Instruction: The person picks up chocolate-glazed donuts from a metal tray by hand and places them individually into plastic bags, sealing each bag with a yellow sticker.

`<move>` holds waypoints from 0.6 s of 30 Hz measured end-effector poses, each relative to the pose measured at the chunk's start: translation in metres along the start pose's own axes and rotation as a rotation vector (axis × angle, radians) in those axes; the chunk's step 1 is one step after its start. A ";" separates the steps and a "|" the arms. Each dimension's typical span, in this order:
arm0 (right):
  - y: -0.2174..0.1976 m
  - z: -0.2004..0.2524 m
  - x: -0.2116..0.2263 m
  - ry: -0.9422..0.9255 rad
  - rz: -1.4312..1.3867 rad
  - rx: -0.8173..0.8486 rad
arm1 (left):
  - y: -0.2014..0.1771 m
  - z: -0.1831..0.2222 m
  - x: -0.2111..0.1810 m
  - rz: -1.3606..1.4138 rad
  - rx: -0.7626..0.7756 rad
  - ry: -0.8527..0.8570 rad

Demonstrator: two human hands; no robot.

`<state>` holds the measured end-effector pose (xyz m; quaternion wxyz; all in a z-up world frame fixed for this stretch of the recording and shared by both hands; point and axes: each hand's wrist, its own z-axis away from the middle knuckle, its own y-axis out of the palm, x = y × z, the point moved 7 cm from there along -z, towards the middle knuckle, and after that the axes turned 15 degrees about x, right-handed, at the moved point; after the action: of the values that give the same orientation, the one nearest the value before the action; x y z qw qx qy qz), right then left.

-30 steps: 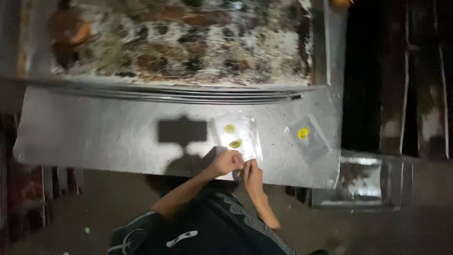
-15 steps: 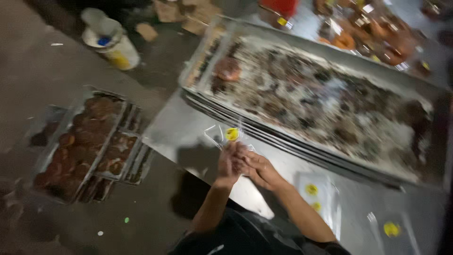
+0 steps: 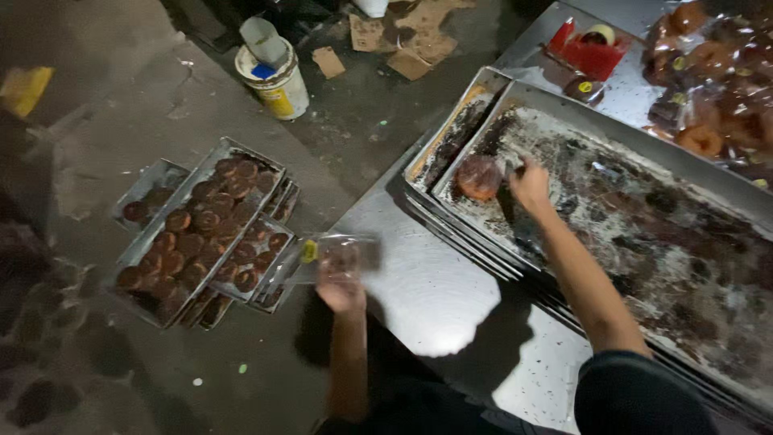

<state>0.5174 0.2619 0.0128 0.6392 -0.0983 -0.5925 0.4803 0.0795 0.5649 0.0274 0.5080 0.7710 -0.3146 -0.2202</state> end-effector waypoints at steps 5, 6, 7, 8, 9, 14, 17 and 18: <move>0.031 0.034 0.024 -0.236 0.531 0.068 | -0.005 0.016 0.046 -0.367 -0.183 -0.009; 0.045 0.033 0.039 -0.263 0.557 0.084 | 0.008 0.029 0.063 -0.437 -0.225 -0.045; 0.056 0.031 0.054 -0.291 0.580 0.102 | 0.021 0.035 0.074 -0.512 -0.265 -0.080; 0.059 0.027 0.065 -0.301 0.590 0.120 | 0.034 0.037 0.086 -0.423 -0.274 -0.079; 0.066 0.032 0.067 -0.305 0.592 0.151 | 0.045 0.049 0.092 -0.340 -0.295 -0.084; 0.025 0.079 0.105 -0.409 0.367 -0.040 | 0.068 0.063 0.028 -0.577 -0.230 0.056; 0.031 0.238 0.129 -0.738 0.127 -0.136 | 0.069 0.092 0.006 -0.568 -0.276 0.207; 0.044 0.293 0.143 -0.862 0.123 -0.082 | 0.074 0.097 0.033 -0.584 -0.194 0.133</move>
<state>0.2226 0.2588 0.1588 0.2992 0.0507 -0.8167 0.4909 0.0189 0.4577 0.0577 0.5138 0.7896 -0.0233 -0.3347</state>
